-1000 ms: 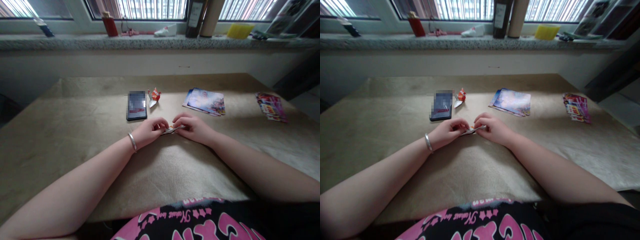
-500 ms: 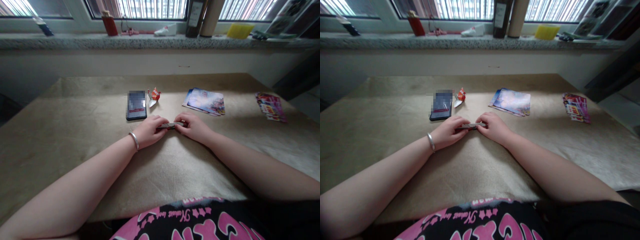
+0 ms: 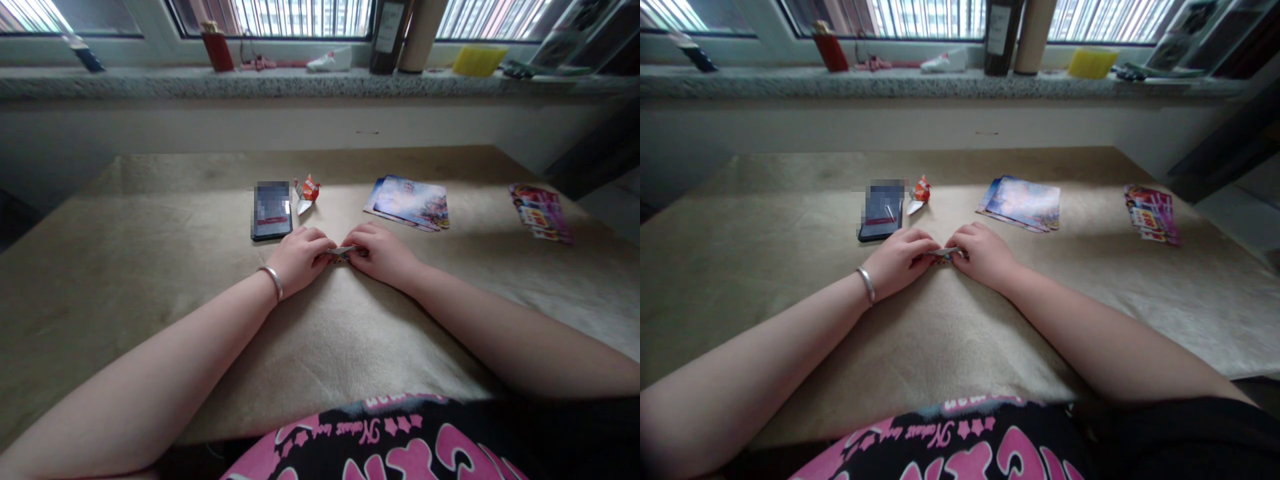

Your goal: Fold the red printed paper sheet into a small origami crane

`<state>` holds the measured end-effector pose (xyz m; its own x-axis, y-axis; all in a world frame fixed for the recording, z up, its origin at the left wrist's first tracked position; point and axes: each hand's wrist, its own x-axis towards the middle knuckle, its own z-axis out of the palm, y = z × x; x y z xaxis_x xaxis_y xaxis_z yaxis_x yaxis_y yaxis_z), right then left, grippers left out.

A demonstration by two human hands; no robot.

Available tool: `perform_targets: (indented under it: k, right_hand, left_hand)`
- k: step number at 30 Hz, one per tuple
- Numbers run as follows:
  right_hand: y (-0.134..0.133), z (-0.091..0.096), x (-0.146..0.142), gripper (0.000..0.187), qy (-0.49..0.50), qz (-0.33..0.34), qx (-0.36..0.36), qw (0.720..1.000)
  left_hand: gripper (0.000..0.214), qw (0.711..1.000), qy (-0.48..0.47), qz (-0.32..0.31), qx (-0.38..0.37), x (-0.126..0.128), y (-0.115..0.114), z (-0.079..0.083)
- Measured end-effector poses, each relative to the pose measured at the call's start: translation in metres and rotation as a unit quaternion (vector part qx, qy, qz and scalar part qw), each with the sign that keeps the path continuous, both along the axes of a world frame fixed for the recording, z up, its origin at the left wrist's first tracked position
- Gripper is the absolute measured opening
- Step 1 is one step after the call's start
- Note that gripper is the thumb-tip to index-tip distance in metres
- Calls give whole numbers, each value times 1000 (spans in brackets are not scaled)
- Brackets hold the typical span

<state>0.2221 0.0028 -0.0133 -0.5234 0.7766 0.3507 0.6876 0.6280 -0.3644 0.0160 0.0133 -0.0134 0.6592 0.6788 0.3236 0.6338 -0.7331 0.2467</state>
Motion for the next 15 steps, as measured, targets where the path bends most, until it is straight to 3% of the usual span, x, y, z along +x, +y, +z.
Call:
perform_targets:
  k: [15]
  right_hand:
    - [1, 3, -7, 18, -75, -3, 72, 995]
  left_hand:
    - [19, 1000, -1, -4, 7, 2, -3, 3]
